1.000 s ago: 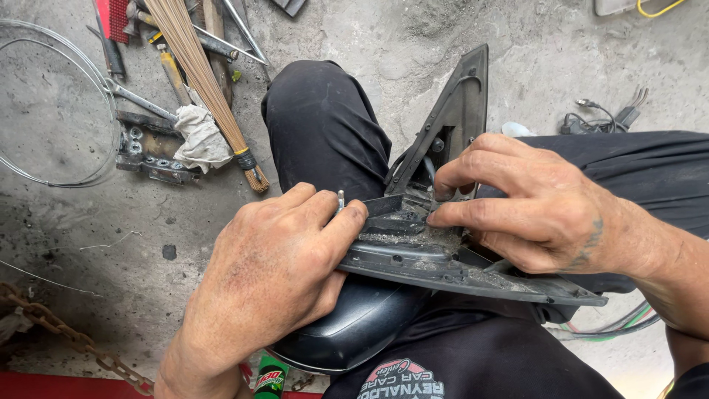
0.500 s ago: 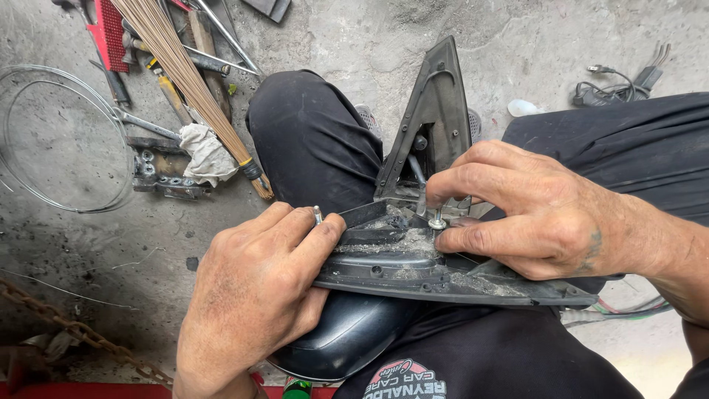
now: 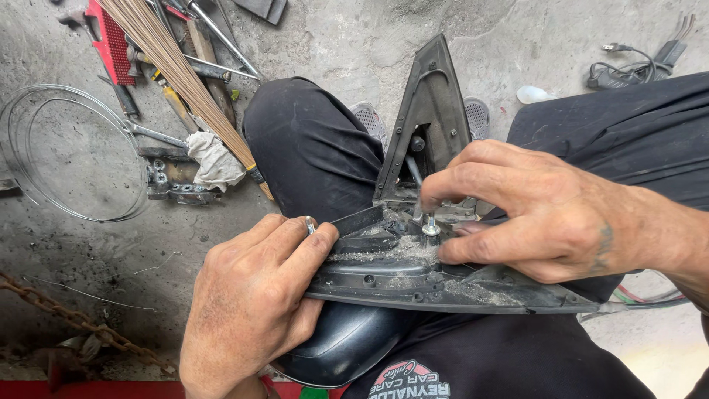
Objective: The person assembles a black plastic housing by inserting metal rods into slots, applying adhesive from a small bottle to the joints, and pressing the pieces together. The person repeatedly aligns and secures the components while seated on the floor.
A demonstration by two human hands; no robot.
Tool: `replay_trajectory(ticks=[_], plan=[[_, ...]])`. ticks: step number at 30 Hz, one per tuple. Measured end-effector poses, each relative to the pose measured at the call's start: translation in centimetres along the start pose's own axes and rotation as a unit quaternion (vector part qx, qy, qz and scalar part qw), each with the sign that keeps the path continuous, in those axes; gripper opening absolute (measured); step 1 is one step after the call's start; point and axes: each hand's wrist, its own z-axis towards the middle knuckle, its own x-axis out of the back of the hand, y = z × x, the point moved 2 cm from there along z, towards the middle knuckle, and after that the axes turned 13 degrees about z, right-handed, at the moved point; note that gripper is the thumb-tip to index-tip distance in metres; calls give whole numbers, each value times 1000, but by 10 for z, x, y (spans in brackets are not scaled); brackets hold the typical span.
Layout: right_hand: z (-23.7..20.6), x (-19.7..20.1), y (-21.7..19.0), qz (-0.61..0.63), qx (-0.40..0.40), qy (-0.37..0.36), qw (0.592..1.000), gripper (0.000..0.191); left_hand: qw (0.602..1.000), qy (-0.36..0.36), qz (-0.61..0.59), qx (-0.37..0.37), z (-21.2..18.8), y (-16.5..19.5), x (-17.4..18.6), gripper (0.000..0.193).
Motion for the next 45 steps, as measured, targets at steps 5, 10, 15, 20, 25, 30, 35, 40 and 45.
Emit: replay_trajectory(ticks=[5,10,15,20,25,30,35,40,45], plan=[[-9,0,4,4,4,-11,1000,19,1000,1,4,2,1,0,-1,63],[-27,15,1,31,10,42,999,29,1000,3,17,11,2,4,-1,61],[-43,15,-4,6,0,72,997,23,999,4,35,5,9,12,0,57],[-54,-5,4,-36,5,65,997,28,999,3,45,-7,16,22,-4,55],[-54,-13,10,-32,13,55,998,28,999,-13,45,1,14,24,-4,55],[-49,-12,8,-20,12,53,998,26,999,-2,35,-15,12,19,-6,55],[-48,-8,11,8,1,53,999,27,1000,4,27,-11,12,17,-4,54],[-39,-8,9,5,5,47,999,29,1000,3,26,1,10,14,-5,53],[-42,5,3,12,3,78,997,30,999,6,33,1,8,16,-4,53]])
